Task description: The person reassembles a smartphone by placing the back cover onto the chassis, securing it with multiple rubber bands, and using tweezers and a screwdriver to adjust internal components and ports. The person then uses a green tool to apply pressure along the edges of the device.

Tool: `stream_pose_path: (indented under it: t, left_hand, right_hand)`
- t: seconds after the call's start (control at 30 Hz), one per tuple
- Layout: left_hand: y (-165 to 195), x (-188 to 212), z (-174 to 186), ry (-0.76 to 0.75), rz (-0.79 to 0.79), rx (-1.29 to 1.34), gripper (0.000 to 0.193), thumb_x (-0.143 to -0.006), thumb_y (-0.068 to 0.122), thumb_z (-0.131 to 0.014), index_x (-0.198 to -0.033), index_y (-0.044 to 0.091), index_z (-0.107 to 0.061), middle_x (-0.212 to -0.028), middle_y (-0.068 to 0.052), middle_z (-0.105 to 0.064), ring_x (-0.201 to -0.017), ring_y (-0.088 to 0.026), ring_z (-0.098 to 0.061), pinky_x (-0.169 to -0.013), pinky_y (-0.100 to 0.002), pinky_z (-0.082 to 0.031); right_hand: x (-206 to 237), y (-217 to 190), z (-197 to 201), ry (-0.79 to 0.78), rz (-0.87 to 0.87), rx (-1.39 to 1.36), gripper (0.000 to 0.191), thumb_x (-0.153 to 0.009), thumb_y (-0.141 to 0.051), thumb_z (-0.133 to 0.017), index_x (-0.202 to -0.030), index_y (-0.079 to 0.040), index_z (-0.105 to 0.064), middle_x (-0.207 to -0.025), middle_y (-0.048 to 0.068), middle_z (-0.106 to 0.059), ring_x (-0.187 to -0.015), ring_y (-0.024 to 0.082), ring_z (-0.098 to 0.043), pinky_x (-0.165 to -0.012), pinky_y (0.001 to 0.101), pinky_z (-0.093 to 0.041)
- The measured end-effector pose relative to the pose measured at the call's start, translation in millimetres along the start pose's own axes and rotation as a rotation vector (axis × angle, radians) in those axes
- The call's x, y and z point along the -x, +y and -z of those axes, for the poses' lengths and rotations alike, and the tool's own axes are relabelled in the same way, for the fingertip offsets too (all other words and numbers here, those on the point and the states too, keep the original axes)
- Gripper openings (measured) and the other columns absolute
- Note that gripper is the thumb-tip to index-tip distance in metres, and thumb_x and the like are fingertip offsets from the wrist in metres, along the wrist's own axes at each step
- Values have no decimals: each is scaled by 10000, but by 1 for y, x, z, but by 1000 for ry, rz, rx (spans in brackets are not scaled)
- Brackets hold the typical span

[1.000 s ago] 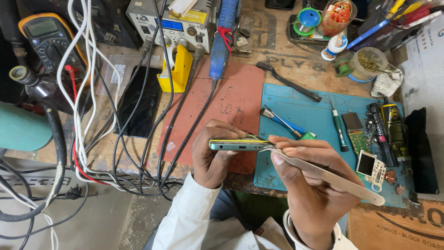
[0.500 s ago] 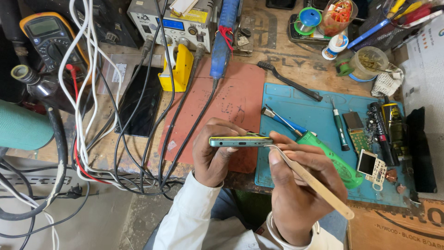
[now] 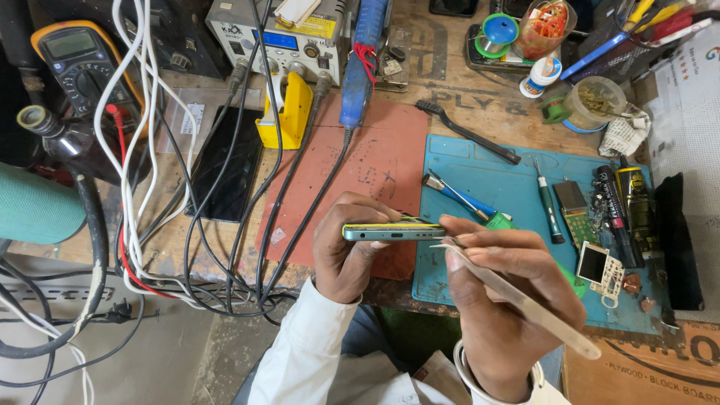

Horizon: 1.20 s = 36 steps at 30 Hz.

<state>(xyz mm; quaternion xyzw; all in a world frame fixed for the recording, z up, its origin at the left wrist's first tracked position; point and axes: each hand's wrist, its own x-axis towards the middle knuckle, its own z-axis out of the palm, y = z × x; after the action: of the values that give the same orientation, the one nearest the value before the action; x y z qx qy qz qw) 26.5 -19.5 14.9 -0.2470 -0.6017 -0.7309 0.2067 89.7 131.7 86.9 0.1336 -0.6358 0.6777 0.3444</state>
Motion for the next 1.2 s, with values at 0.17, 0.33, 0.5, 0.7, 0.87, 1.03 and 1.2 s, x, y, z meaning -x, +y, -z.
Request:
stream_pose_path:
  t: [0.17, 0.33, 0.5, 0.7, 0.87, 1.03, 1.2]
  left_hand:
    - [1, 0, 1, 1, -13, -30, 362, -1043, 384, -680, -1116, 35, -617, -1083, -131, -700, -996, -238, -746, -877, -324, -604]
    - [1, -1, 0, -5, -4, -31, 355, -1038, 377, -683, -1107, 35, -620, -1078, -134, -703, -1016, -241, -750, -887, -332, -600]
    - [1, 0, -2, -26, -32, -53, 345, -1039, 370, -685, -1113, 40, -616, -1088, -139, -695, -1013, -235, -732, -848, -309, -594]
    - [2, -2, 0, -37, -40, -66, 346, -1051, 379, -681, -1108, 44, -613, -1090, -138, -703, -979, -234, -725, -865, -325, -591]
    - [2, -2, 0, -26, -17, -60, 365, -1044, 399, -674, -1104, 43, -618, -1078, -137, -701, -1013, -241, -734, -851, -320, -595]
    - [0, -1, 2, -26, -22, -57, 366, -1049, 397, -675, -1108, 41, -616, -1080, -136, -699, -978, -235, -730, -855, -324, -598]
    - [-1, -1, 1, -18, -11, -35, 358, -1043, 389, -677, -1104, 41, -617, -1078, -133, -692, -999, -237, -734, -844, -315, -598]
  right_hand:
    - [-6, -7, -10, -35, 164, 233, 162, -968, -18, -780, -1045, 21, -643, -1090, 170, -680, -1018, 254, -751, -956, 439, -621]
    - [-22, -33, -20, -114, 225, 526, 196, -866, -1, -810, -984, 26, -656, -1048, 190, -690, -1082, 313, -761, -912, 405, -614]
    - [-23, -38, -14, -144, 165, 536, 205, -841, 17, -822, -956, 35, -654, -995, 189, -701, -1045, 316, -771, -904, 411, -615]
    - [-8, -12, -4, -32, 108, 301, 180, -919, 1, -802, -1024, 32, -659, -1037, 186, -712, -983, 269, -768, -933, 419, -628]
    - [-9, -11, -4, -60, 196, 317, 187, -930, -38, -804, -1029, 23, -658, -1057, 188, -697, -984, 263, -764, -929, 444, -630]
    - [-5, -3, -2, -14, 37, 120, 159, -956, 14, -788, -1042, 27, -655, -1022, 187, -711, -990, 251, -752, -989, 468, -622]
    - [3, 7, 7, -4, -88, 3, 126, -965, 115, -756, -1004, 59, -650, -1009, 216, -704, -976, 265, -740, -1049, 508, -633]
